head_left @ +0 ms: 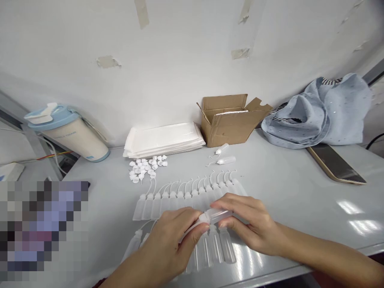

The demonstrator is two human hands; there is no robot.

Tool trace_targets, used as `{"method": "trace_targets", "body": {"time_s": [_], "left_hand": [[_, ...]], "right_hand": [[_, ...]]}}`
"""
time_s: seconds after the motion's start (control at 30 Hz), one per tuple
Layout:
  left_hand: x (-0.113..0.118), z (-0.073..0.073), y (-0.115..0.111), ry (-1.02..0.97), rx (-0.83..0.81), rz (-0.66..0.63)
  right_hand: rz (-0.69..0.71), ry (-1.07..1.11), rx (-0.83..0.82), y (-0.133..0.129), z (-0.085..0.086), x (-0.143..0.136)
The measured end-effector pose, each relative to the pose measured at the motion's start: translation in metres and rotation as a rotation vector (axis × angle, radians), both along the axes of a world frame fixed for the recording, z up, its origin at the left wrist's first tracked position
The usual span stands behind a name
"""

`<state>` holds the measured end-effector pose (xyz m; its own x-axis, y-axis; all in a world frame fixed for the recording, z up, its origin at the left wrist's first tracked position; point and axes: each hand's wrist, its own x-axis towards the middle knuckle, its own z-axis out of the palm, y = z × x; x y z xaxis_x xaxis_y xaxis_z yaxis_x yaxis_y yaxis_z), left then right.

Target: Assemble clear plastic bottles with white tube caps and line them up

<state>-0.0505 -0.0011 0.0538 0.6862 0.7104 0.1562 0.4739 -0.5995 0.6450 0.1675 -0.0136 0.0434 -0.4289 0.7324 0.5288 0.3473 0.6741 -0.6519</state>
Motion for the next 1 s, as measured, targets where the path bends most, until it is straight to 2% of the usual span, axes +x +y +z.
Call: {"method": "trace_targets", "body": {"time_s": [0.17,0.33,0.5,0.57,0.67,0.73,0.8,0.87,0.9,1.0], "left_hand": [[0.001,-0.01,0.005,-0.004,0.397,-0.042],[0.0,-0.011,0.01,-0.017,0.39,-0.053],[0.001,-0.015,0.005,0.04,0.586,-0.069],[0.001,-0.013,0.005,0.032,0.557,-0.078],[-0.005,-0.006,0.014,-0.008,0.334,-0.063],[-0.013,-0.001,0.026,0.001,0.167,0.015],[-0.026,0.001,0.042,0.065,0.1,0.207],[-0.041,-0.001,0.059,0.152,0.15,0.387],[-0.049,-0.003,0.067,0.185,0.228,0.451],[-0.07,-0.012,0.089,0.254,0.325,0.464]], "right_hand": [[-0.027,0.036,-0.227,0.003,-0.002,-0.001],[-0.024,0.075,-0.374,0.007,-0.002,0.0],[0.026,0.096,-0.554,0.008,0.001,0.001],[0.031,0.131,-0.633,0.007,0.002,0.0],[-0.016,0.212,-0.724,0.006,0.004,-0.001],[-0.115,0.251,-0.707,0.01,0.006,0.003],[-0.255,0.267,-0.65,0.019,0.008,0.011],[-0.37,0.294,-0.59,0.03,0.009,0.022],[-0.409,0.299,-0.546,0.037,0.009,0.028],[-0.558,0.268,-0.431,0.054,0.006,0.045]]}}
